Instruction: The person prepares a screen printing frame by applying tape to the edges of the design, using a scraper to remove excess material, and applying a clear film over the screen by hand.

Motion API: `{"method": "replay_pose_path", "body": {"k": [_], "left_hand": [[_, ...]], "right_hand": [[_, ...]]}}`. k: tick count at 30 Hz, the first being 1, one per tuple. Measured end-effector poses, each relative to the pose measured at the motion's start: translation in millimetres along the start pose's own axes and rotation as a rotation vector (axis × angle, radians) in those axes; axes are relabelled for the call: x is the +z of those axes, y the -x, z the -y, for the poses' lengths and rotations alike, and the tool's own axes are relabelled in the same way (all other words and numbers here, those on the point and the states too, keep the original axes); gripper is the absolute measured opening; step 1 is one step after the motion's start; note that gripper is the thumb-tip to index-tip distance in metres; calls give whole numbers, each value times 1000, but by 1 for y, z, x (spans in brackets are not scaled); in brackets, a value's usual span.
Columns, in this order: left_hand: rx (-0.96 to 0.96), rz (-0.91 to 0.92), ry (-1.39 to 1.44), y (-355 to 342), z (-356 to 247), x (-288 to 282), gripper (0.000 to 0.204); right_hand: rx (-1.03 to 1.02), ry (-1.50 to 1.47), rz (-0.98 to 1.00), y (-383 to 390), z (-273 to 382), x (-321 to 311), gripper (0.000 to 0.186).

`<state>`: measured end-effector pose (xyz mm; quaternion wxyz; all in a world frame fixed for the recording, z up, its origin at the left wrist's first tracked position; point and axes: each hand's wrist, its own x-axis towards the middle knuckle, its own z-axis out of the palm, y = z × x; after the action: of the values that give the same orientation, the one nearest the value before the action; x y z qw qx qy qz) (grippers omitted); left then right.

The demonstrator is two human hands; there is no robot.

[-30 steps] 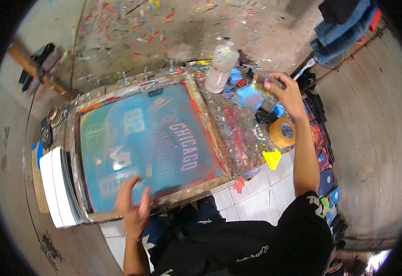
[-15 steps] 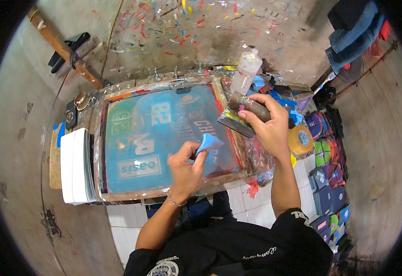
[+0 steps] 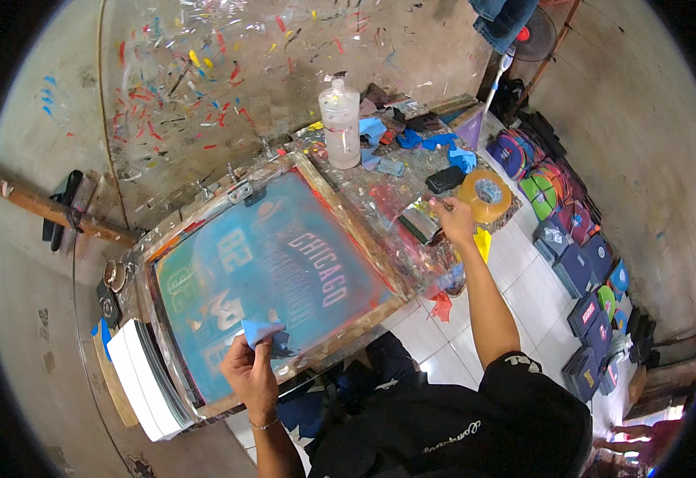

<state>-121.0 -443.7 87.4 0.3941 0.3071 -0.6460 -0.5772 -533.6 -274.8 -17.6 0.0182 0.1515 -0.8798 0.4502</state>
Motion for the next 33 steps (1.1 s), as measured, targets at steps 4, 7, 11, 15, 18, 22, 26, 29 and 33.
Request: {"method": "replay_pose_path", "body": {"k": [4,7,11,15,18,22,26,29,33], "left_hand": [[-2,-1,24,0,18,7,10],[-70,-20,21,0,10,16,8],[-120,-115,37,8,9,13,8],[-153,-140,-76,14,18,-14,6],[-89,-156,-123,10,36,-26,12],[-253,-66,-574,15,32,-35,34],[-315,-42,-611,3,29,-31,35],[57,167,-867,13,55,-60,34],[-105,-71,-340,-12,38,-17,18]], "right_hand": [[-28,95,39,-4,-6,-7,45],[-91,204,50,-3,-1,-12,39],[-114,283,24,-4,15,-15,30],[-227,373,143,-50,35,-25,26],[-190,615,37,-142,9,-38,33],[-56,722,255,-214,-36,-36,46],[-318,550,244,-260,-80,-29,53],[-335,530,195,-271,-59,3,50],[-183,538,284,-265,-34,40,63]]}}
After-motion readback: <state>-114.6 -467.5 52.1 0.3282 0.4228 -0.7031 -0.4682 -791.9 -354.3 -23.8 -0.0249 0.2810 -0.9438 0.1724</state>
